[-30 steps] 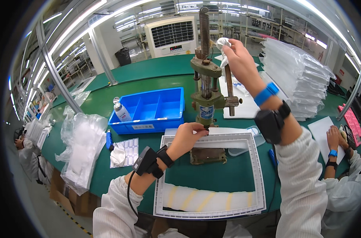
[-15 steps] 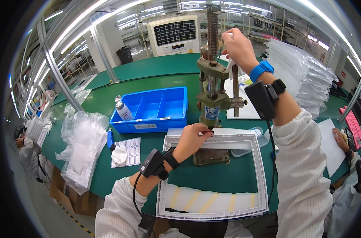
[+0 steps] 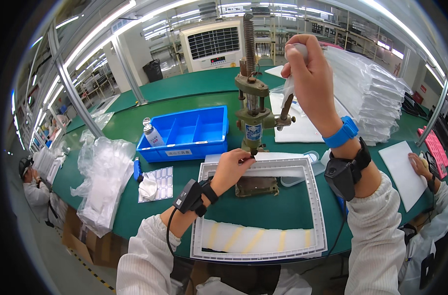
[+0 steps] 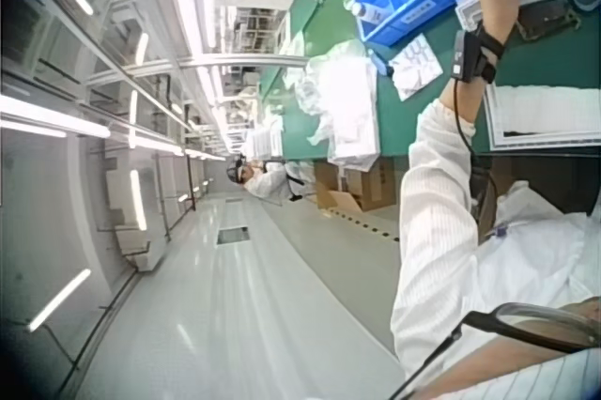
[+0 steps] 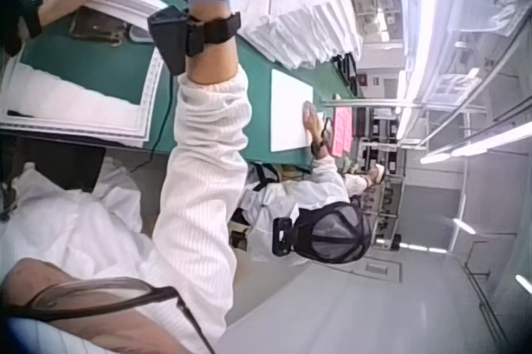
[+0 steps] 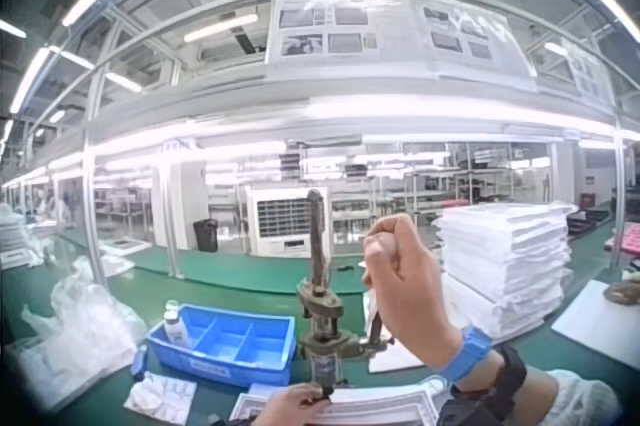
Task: Assembling and testing an electronic frame component using a manual press and specialized tools.
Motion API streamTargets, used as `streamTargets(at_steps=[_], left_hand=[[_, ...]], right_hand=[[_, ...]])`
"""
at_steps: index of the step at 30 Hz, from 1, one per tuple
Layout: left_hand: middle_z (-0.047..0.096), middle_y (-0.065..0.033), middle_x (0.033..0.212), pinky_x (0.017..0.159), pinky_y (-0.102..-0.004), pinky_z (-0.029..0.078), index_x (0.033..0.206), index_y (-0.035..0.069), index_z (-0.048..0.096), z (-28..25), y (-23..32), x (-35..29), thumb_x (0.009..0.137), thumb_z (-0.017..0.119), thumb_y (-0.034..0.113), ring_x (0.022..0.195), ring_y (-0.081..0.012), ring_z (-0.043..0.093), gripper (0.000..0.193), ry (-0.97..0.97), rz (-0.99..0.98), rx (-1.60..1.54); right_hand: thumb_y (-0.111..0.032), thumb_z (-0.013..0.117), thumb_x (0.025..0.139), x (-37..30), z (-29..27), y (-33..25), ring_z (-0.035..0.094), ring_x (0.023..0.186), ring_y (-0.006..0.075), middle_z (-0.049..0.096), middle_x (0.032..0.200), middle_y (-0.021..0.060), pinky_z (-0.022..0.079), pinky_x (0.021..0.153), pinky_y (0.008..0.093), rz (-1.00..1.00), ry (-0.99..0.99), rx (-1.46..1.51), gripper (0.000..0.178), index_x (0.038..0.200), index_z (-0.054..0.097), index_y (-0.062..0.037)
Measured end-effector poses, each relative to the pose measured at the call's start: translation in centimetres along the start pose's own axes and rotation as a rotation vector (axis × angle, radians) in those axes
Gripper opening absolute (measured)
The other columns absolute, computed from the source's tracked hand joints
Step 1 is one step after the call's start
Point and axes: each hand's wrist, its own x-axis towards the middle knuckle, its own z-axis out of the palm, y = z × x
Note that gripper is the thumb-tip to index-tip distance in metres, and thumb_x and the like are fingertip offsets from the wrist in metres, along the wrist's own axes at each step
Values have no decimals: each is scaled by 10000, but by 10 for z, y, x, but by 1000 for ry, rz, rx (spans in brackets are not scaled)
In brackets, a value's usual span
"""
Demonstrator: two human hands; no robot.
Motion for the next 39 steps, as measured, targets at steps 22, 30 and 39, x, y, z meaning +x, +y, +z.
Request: streamTargets(at_steps=[22, 30, 39], left_hand=[[691, -105, 883, 650, -289, 515, 945, -56, 716, -7, 1, 2, 857, 740, 129, 711, -187, 644, 206, -5, -45, 18], [693, -104, 890, 660, -290, 523, 949, -53, 717, -6, 5, 1, 858, 734, 125, 737, -207, 662, 200, -25, -6, 26], [665, -120, 868, 669, -299, 532, 930, -56, 688, -5, 2, 4, 858, 725, 108, 740, -248, 661, 183, -46, 59, 83]], right_hand=[[-104, 576, 943, -34, -10, -10, 578, 664, 158, 616, 830, 95, 482, 586, 290, -180, 30, -9, 103, 996, 546, -22], [-109, 573, 948, -31, -10, -8, 581, 680, 155, 622, 839, 98, 481, 595, 283, -186, 29, -59, 100, 998, 547, -26], [-81, 581, 944, -50, -14, -11, 567, 672, 127, 611, 857, 83, 467, 576, 267, -202, 44, 53, 93, 1007, 551, -19]])
